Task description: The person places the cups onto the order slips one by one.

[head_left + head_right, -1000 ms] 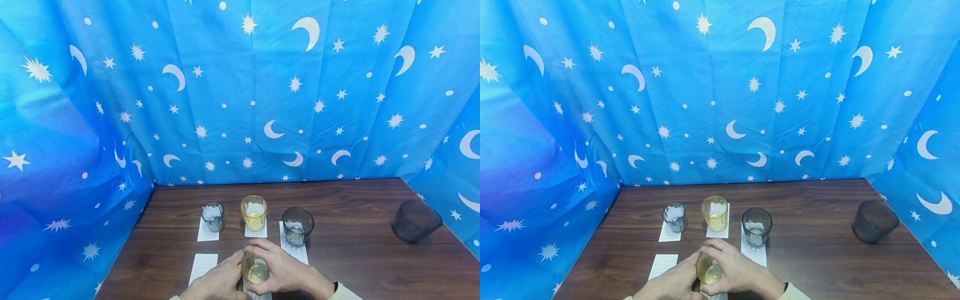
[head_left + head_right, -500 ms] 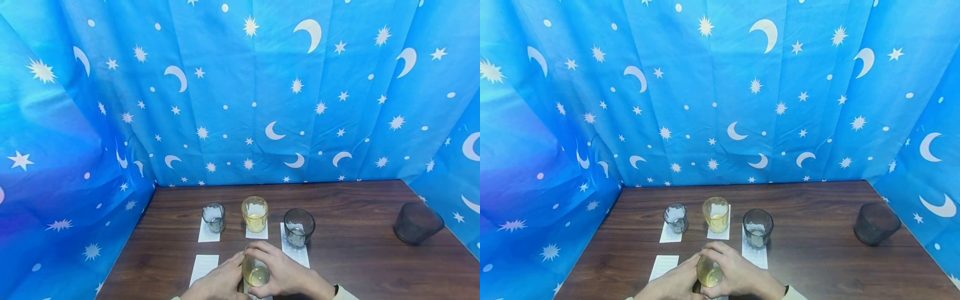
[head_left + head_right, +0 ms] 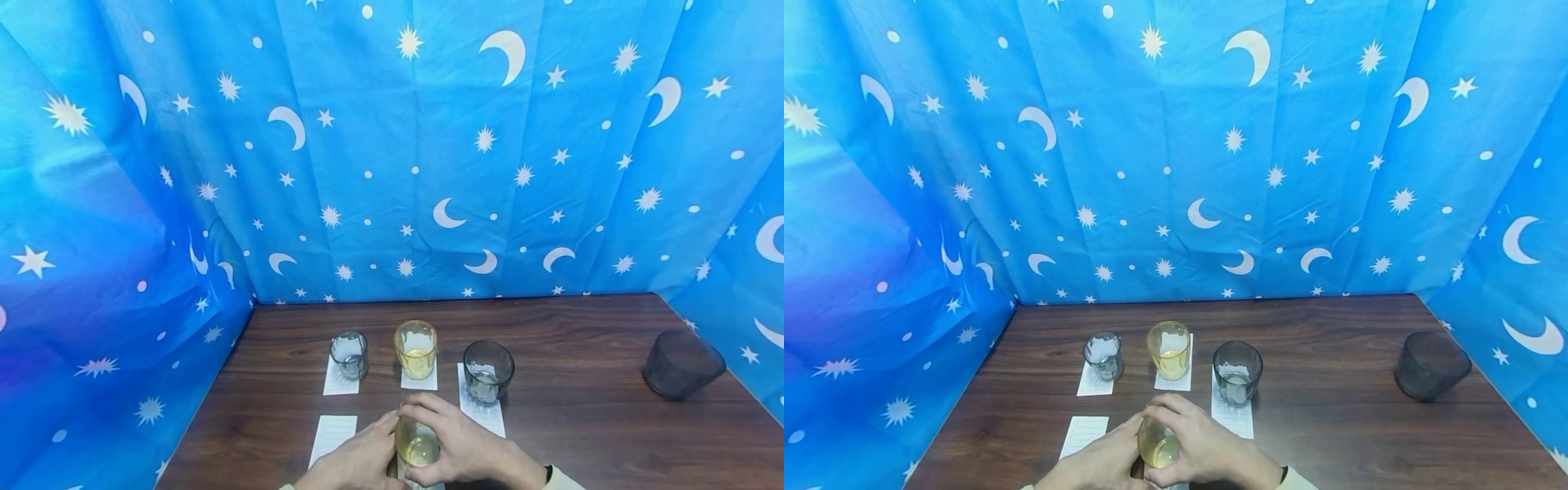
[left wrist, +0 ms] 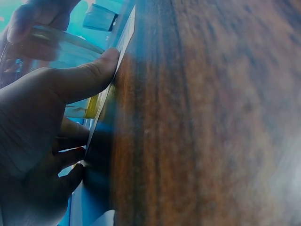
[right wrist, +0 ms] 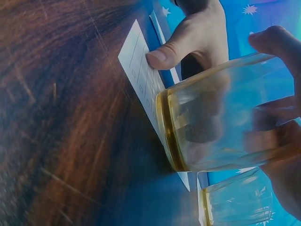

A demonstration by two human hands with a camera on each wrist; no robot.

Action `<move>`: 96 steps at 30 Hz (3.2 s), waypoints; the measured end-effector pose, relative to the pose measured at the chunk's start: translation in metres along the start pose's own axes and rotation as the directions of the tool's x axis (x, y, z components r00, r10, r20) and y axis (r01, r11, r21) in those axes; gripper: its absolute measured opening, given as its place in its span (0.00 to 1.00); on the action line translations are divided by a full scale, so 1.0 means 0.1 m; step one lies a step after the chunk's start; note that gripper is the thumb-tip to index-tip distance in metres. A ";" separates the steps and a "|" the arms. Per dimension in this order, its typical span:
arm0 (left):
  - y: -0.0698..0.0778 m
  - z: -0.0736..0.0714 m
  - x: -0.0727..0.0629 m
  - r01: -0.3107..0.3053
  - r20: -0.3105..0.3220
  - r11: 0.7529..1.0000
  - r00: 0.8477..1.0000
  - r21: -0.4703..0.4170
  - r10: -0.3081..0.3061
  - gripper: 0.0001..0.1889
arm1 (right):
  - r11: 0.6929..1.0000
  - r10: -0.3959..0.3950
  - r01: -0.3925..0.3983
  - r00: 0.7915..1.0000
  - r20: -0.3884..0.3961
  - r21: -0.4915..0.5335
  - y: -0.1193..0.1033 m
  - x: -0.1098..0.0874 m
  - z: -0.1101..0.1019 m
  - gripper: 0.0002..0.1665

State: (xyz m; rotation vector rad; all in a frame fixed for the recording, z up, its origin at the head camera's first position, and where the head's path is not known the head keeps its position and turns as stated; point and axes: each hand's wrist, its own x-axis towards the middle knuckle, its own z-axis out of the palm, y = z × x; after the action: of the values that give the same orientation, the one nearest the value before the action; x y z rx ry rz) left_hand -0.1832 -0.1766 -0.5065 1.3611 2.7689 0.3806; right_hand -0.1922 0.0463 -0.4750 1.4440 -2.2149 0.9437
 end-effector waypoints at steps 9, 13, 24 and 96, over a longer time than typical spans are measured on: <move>0.03 0.00 -0.02 0.014 0.002 1.000 1.000 0.011 -0.014 0.47 | 0.998 0.057 -0.057 0.998 0.033 0.013 -0.01 -0.02 0.00 0.40; 0.04 -0.01 -0.01 0.030 0.001 0.999 1.000 0.022 -0.030 0.47 | 0.998 0.059 -0.059 0.997 0.042 0.000 -0.01 -0.03 0.00 0.41; 0.03 0.00 0.02 -0.002 -0.014 0.998 1.000 0.056 0.003 0.47 | 0.999 0.048 -0.047 0.998 0.050 -0.012 -0.02 -0.04 -0.03 0.41; -0.40 -0.45 -0.70 0.322 0.035 0.941 0.947 -0.105 -0.320 0.52 | 0.847 0.385 -0.467 0.869 -0.311 -0.254 0.32 -0.54 -1.38 0.59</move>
State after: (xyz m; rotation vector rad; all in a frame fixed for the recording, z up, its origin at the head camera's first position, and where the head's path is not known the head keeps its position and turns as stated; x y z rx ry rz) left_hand -0.1778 -0.2641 -0.4773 0.8629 2.8378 0.4901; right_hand -0.2085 0.1859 -0.4183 0.6509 -2.3992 0.7835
